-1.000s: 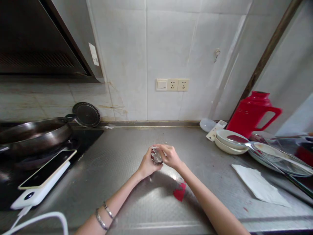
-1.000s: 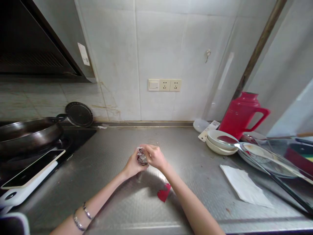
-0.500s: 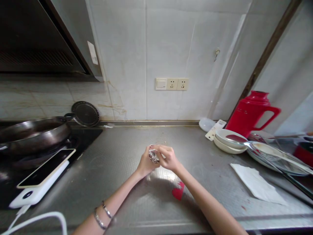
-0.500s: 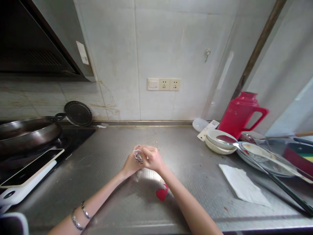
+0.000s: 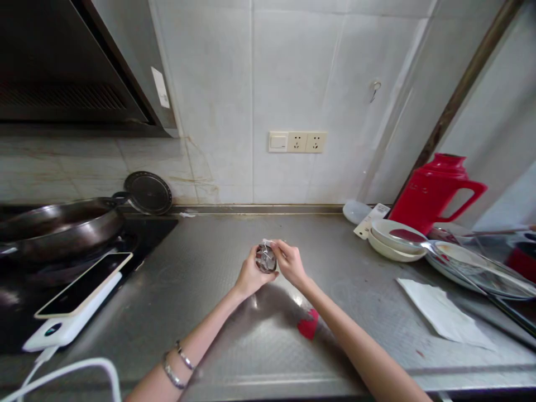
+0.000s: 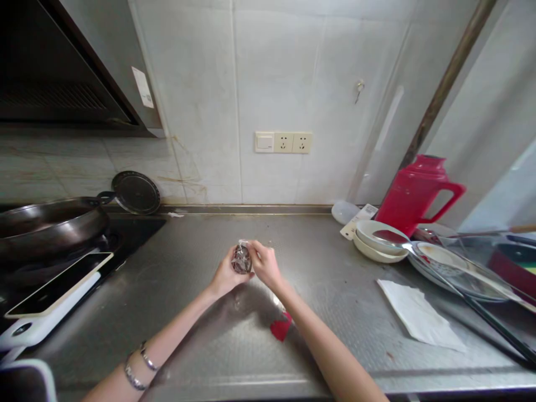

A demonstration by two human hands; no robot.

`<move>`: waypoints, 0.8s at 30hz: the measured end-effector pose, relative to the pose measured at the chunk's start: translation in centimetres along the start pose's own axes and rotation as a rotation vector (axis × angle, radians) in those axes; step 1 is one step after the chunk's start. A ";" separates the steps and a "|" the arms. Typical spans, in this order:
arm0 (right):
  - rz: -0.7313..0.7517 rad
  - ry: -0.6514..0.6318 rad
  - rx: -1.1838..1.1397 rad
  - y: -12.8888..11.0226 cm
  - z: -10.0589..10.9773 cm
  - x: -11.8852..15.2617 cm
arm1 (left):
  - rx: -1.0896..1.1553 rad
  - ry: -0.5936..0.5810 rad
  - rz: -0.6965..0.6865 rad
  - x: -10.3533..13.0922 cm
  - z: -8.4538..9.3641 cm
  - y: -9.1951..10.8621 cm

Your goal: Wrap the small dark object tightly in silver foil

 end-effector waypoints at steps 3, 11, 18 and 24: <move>0.101 -0.009 0.009 -0.6 0.1 0.3 | 0.038 -0.001 -0.005 -0.1 0.0 0.1; 0.420 -0.120 0.068 -1.9 -0.7 0.9 | 0.116 0.067 0.059 -0.6 0.3 -0.6; 0.166 0.102 -0.058 -2.1 -0.1 0.8 | 0.205 0.031 0.190 -0.4 0.5 0.3; -0.077 0.253 -0.066 -0.2 0.9 -0.1 | 0.224 -0.004 0.205 0.2 -0.3 1.1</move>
Point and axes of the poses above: each hand's wrist, its own x-axis away from the middle knuckle, its own z-axis out of the back of the hand, y = z × x, the point moved 2 cm from there along -x, towards the middle knuckle, and after that the axes turned 6 degrees about -y, right-handed, at the moved point
